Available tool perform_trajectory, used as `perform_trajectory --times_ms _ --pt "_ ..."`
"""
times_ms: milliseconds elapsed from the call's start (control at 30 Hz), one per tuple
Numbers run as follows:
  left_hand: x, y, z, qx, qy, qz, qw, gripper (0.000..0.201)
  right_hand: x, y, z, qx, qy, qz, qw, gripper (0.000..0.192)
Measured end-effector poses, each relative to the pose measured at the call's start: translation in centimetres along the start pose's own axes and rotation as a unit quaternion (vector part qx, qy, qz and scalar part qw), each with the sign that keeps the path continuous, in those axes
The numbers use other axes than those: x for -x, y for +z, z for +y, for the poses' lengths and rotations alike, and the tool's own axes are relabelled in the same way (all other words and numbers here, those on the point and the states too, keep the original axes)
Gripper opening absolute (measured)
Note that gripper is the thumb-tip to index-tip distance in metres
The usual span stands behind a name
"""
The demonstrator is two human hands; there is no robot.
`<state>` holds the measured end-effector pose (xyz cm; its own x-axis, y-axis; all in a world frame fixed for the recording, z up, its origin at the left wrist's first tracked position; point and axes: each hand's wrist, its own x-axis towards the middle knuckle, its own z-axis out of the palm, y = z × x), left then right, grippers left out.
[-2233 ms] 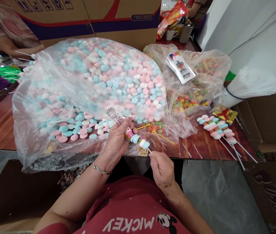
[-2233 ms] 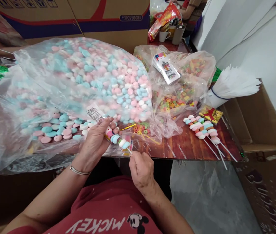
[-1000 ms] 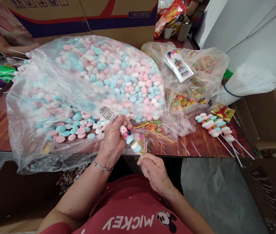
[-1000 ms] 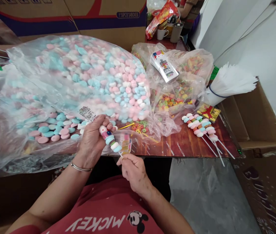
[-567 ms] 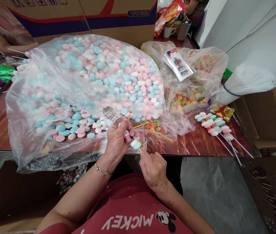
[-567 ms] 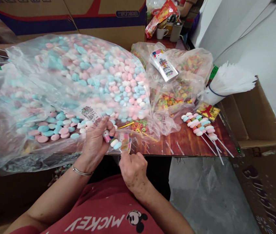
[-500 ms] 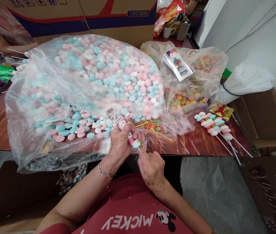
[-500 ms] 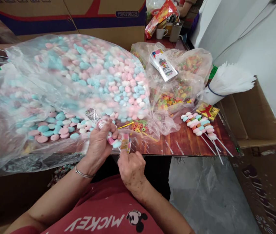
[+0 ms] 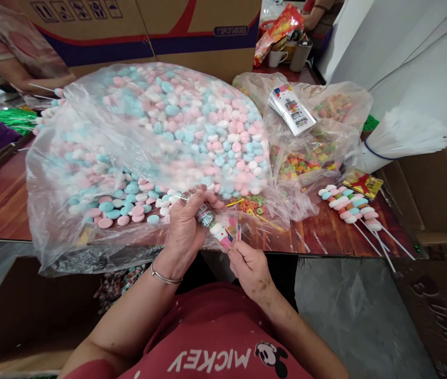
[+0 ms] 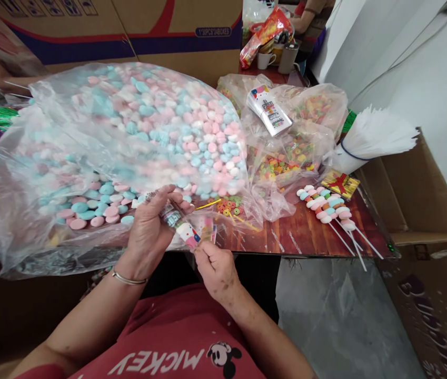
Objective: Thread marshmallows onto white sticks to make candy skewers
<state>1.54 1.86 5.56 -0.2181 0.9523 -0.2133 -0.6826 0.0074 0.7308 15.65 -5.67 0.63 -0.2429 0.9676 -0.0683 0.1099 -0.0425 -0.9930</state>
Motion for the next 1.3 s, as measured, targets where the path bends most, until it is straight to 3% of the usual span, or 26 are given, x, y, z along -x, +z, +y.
perform_trajectory --times_ms 100,233,300,367,433,533,600,667,733,833,933,1067,1167,1233,1300 --pt "-0.8 -0.1 0.2 0.013 -0.002 0.005 1.000 0.026 0.2 -0.3 0.4 0.129 -0.085 0.032 0.988 0.023" --pt "-0.4 0.0 -0.7 0.039 -0.005 -0.001 0.999 0.029 0.2 -0.5 0.9 0.287 -0.217 0.097 0.928 0.023" --pt "0.2 0.4 -1.4 0.044 -0.018 -0.013 0.999 0.034 0.0 -0.1 0.9 0.334 -0.259 0.119 0.898 0.026" --pt "0.7 0.7 -1.9 0.049 -0.028 -0.022 0.998 0.038 -0.3 0.3 0.9 0.347 -0.273 0.130 0.888 0.031" --pt "1.0 0.9 -2.2 0.049 -0.030 -0.026 0.998 0.040 -0.5 0.4 0.7 0.334 -0.263 0.114 0.898 0.033" --pt "0.8 0.7 -2.1 0.044 -0.014 -0.027 0.999 0.041 -1.0 -0.6 0.1 0.262 -0.197 0.055 0.943 0.027" --pt "0.7 0.5 -2.2 0.038 0.004 -0.027 0.999 0.040 -1.4 -1.7 -0.6 0.180 -0.139 0.071 0.971 0.023" --pt "0.8 0.4 -2.5 0.028 0.022 -0.031 0.999 0.036 -2.0 -2.2 -1.4 0.102 -0.108 0.093 0.985 0.025" --pt "1.2 0.4 -3.0 0.015 0.037 -0.042 0.998 0.032 -2.6 -1.8 -2.0 0.067 -0.097 0.044 0.992 0.034" --pt "1.9 0.4 -3.6 -0.003 0.050 -0.052 0.997 0.028 -2.9 0.0 -2.1 0.113 -0.058 -0.033 0.991 0.033" --pt "2.2 0.1 -3.4 -0.010 0.066 -0.044 0.997 0.025 -2.6 1.3 -1.1 0.201 -0.057 -0.032 0.978 0.016" --pt "1.5 -1.2 0.3 -0.083 0.074 -0.092 0.990 0.037 -2.3 -0.3 -0.5 0.329 -0.153 -0.052 0.930 0.023" --pt "0.4 -2.5 4.3 -0.164 0.112 -0.120 0.973 0.045 -2.6 -2.7 -1.8 0.428 -0.249 -0.098 0.863 0.025" --pt "0.0 -3.1 5.9 -0.315 0.029 -0.208 0.925 0.035 -3.1 -3.8 -3.0 0.482 -0.317 -0.118 0.808 0.028" --pt "-0.3 -3.1 6.3 -0.423 -0.066 -0.337 0.839 0.025 -3.7 -4.2 -4.1 0.518 -0.376 -0.121 0.759 0.030"
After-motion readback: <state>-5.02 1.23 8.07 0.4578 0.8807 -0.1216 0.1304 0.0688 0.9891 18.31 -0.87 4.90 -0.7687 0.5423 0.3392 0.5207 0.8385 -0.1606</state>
